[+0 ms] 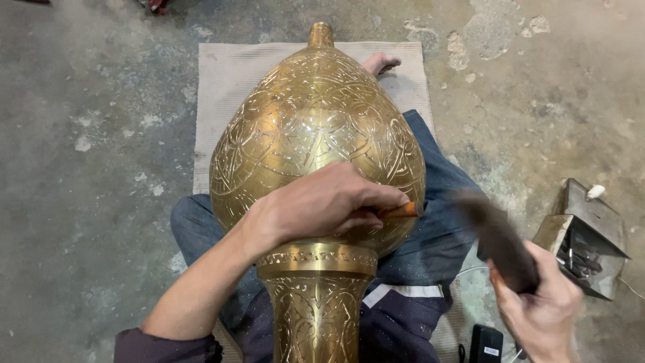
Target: The person sits on the floor with a large engraved brass vessel on their lap and hammers a small punch against its surface using a wooden mallet, working the patterned areas of the vessel body by hand.
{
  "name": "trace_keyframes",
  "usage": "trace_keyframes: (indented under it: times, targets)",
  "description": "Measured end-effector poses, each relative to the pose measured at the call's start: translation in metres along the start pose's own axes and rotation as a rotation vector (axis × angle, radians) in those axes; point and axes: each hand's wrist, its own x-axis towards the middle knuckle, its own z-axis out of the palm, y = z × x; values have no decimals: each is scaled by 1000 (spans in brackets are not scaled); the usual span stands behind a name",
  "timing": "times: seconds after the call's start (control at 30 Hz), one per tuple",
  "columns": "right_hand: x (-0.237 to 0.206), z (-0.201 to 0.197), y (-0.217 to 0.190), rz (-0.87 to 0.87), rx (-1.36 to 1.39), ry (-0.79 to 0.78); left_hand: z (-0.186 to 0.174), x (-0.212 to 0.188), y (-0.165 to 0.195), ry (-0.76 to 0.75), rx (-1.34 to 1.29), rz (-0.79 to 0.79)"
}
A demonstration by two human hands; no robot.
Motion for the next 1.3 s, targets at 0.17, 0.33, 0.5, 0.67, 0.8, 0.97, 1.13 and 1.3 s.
trace_keyframes:
  times: [0.17, 0.33, 0.5, 0.67, 0.8, 0.97, 1.13, 1.3]
  targets:
    - [-12, 13, 8, -47, -25, 23, -6, 2, 8, -217, 76, -105]
    - [-11, 9, 6, -35, -7, 41, -5, -3, 9, 2, 47, 31]
    - [-11, 9, 8, 16, 27, 41, -5, -4, 4, -16, 36, 101]
    - [-17, 19, 12, -79, 111, 48, -3, 2, 2, -134, 42, 48]
    - [-20, 23, 9, -167, -110, 77, -3, 0, 3, -208, 97, -31]
    - [-18, 18, 3, -93, -22, 54, -10, -7, 6, -62, 46, 44]
    - [-13, 13, -2, -92, 53, 56, -14, -5, 10, -101, 93, 42]
    - [-13, 12, -3, 3, 191, 72, -11, -8, 13, -19, 49, 30]
